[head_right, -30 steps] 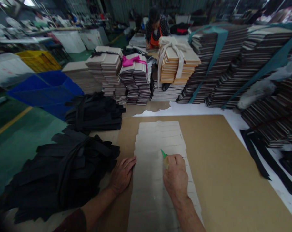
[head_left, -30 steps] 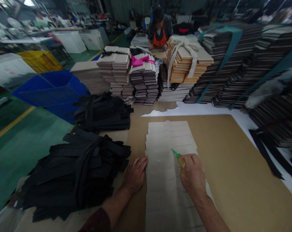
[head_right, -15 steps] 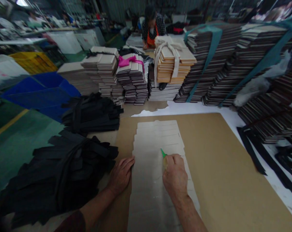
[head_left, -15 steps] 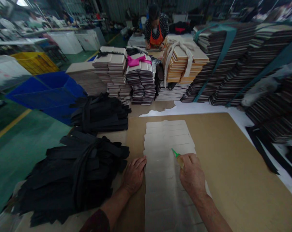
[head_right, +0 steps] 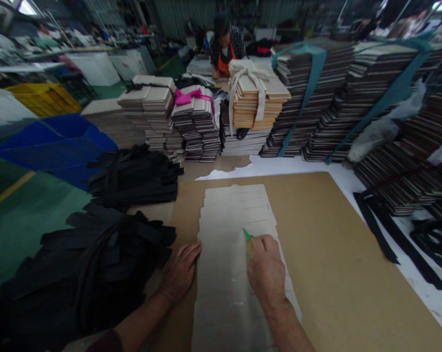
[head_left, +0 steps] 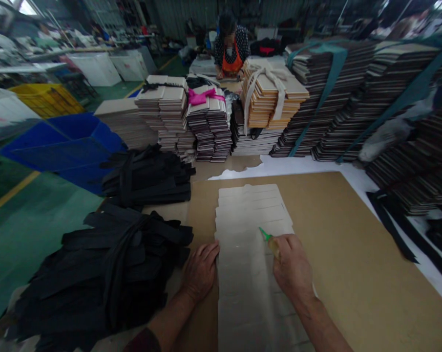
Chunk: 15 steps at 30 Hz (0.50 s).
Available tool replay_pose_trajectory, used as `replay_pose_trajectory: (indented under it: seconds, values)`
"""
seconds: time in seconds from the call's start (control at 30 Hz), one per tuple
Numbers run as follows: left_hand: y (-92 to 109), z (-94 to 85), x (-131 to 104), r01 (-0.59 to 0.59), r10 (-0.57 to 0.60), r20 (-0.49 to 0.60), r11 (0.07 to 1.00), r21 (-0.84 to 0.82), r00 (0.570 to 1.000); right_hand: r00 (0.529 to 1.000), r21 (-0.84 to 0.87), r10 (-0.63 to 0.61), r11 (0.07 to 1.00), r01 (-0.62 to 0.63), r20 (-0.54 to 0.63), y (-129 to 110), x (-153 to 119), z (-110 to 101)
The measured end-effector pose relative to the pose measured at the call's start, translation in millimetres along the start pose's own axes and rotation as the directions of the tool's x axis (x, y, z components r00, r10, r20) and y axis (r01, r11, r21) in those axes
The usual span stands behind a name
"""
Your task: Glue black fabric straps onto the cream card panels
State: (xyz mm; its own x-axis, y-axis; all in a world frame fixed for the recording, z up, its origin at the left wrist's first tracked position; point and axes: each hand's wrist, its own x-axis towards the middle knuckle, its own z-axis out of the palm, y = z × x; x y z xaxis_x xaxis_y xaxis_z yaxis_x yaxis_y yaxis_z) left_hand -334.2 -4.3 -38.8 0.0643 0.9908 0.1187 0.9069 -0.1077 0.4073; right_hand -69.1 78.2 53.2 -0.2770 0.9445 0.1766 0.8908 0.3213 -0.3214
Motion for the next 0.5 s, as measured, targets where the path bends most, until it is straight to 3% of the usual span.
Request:
replay_pose_trajectory:
  seconds: [0.13, 0.33, 0.5]
  values:
    - [-2, 2.2, -1, -0.003, 0.003, -0.004, 1.000, -0.007, 1.000, 0.993, -0.111, 0.084, 0.990, -0.092, -0.077, 23, 1, -7]
    - [-1, 0.9, 0, -0.004, 0.004, -0.012, 1.000, 0.004, 1.000, 1.000, -0.016, -0.017, 1.000, 0.017, 0.015, 8, 1, -4]
    - [-2, 0.9, -1, -0.013, 0.013, -0.011, 1.000, 0.005, 1.000, 0.996, -0.114, 0.068, 0.991, -0.073, -0.049, 21, 4, -8]
